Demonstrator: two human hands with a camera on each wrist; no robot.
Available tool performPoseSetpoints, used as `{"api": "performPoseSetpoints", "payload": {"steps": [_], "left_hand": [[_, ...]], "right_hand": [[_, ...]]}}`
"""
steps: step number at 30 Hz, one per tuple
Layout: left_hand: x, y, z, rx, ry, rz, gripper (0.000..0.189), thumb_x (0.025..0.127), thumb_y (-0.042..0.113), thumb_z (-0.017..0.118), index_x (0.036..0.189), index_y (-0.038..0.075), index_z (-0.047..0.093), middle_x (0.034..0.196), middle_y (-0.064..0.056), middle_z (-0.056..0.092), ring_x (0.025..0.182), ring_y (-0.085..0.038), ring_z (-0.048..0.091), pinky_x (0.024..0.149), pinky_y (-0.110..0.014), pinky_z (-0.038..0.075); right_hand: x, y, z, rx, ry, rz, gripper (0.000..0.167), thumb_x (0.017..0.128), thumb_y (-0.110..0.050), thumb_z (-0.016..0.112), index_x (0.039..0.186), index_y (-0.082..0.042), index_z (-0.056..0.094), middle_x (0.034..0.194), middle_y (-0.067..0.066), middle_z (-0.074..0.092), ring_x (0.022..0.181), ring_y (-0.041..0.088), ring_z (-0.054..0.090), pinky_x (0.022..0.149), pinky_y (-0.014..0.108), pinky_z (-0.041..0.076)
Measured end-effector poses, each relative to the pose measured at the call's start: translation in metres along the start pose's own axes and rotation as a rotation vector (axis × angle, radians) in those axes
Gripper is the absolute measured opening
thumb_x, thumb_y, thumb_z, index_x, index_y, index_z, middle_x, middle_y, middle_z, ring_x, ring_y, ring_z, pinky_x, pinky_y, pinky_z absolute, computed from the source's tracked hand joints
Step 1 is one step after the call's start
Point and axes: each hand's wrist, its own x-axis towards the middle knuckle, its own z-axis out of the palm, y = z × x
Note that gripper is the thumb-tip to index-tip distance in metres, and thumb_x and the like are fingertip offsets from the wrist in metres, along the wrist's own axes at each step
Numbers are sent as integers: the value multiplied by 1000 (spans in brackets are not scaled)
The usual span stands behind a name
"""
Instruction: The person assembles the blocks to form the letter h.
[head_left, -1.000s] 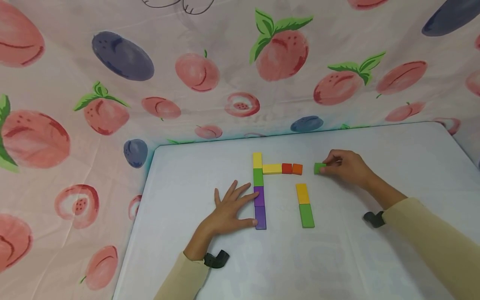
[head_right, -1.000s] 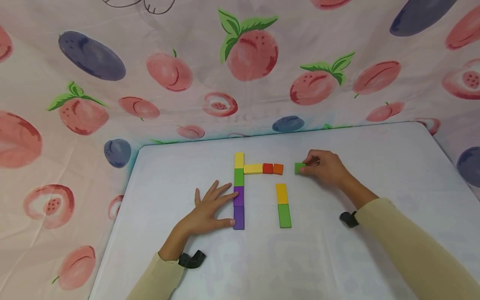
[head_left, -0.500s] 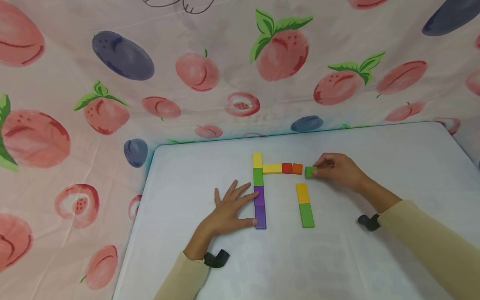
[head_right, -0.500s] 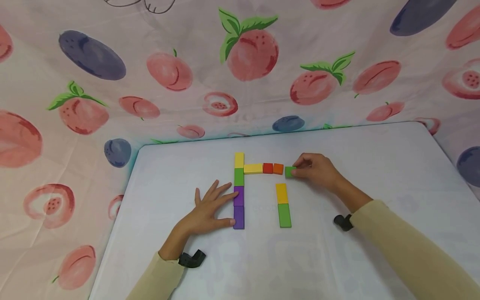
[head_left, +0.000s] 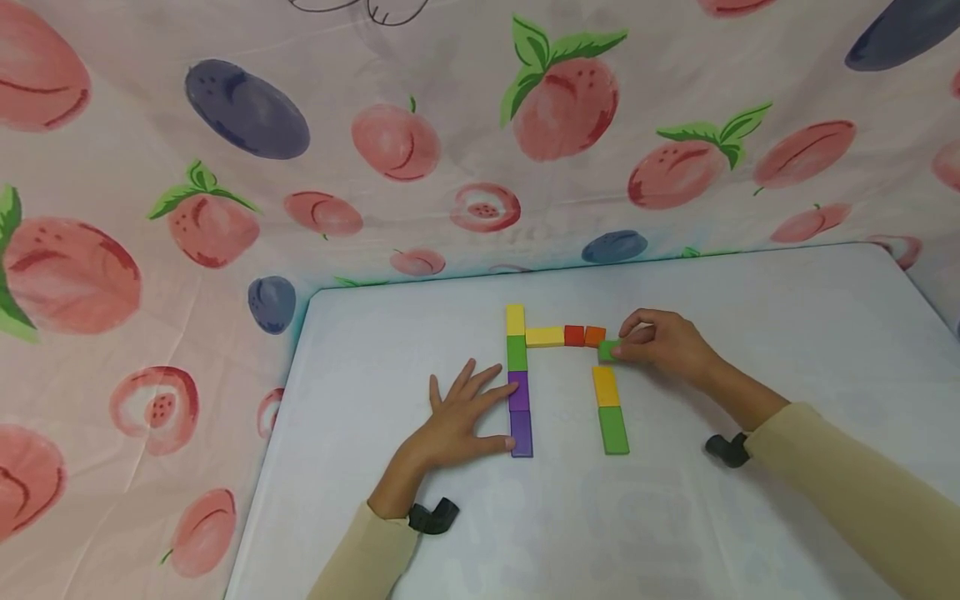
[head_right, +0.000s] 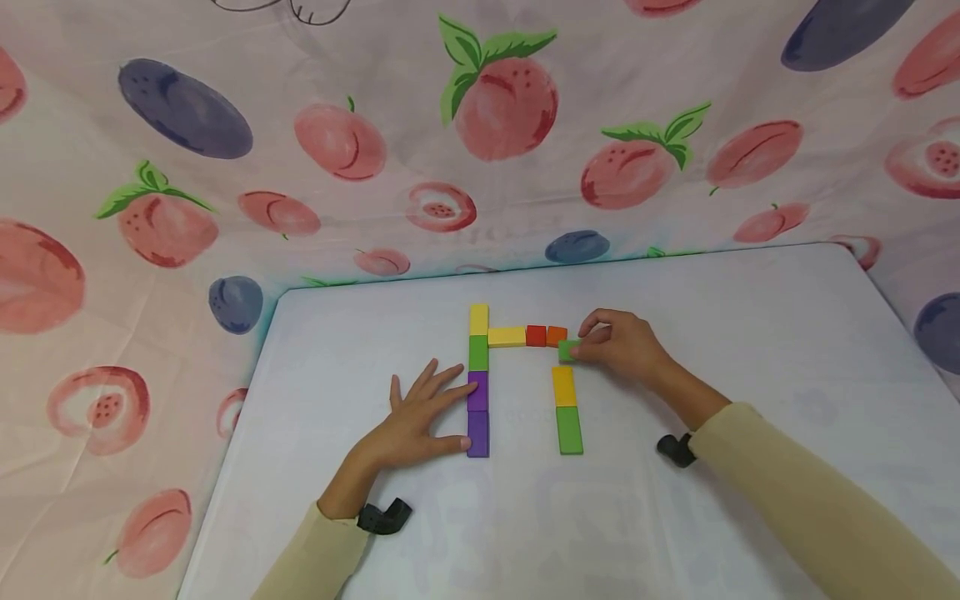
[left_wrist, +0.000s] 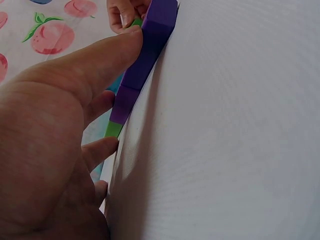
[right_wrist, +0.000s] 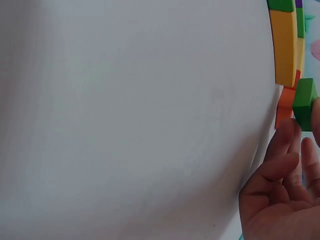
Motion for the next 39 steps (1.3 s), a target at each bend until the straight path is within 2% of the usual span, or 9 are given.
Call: {"api": "performPoseSetpoints", "payload": {"steps": [3, 13, 32, 39], "left_hand": [[0, 0, 0, -5, 8, 3, 79, 88, 59, 71, 157, 39, 39, 172, 7, 18, 161, -30, -4, 111, -78, -17], [0, 0, 0, -3, 9, 7, 79, 88, 59, 71, 157, 39, 38, 172, 8, 17, 161, -30, -5, 111, -78, -17], [-1, 1, -1, 0, 9, 6, 79, 88, 60, 71, 157, 40, 37, 172, 7, 17, 161, -30, -5, 110, -79, -17], [-1, 2, -1, -9, 7, 3, 79, 88, 59, 71, 157, 39, 38, 172, 7, 17, 161, -30, -5, 110, -78, -18]], "right_hand": [[1, -2, 2, -7, -6, 16, 36, 89, -37, 80, 112, -14, 65, 104, 7, 78, 105, 29, 61, 80, 32, 47], [6, -4, 6, -4, -25, 46, 42, 85, -41, 82, 111, -13, 63, 89, 4, 75, 95, 27, 54, 73, 33, 42], [10, -11, 7, -67, -42, 52, 41, 85, -38, 83, 109, -10, 65, 83, 1, 75, 95, 25, 57, 78, 32, 44], [11, -10, 8, -103, -40, 57, 41, 87, -40, 81, 110, -10, 65, 81, 3, 71, 89, 25, 56, 73, 31, 44]]}}
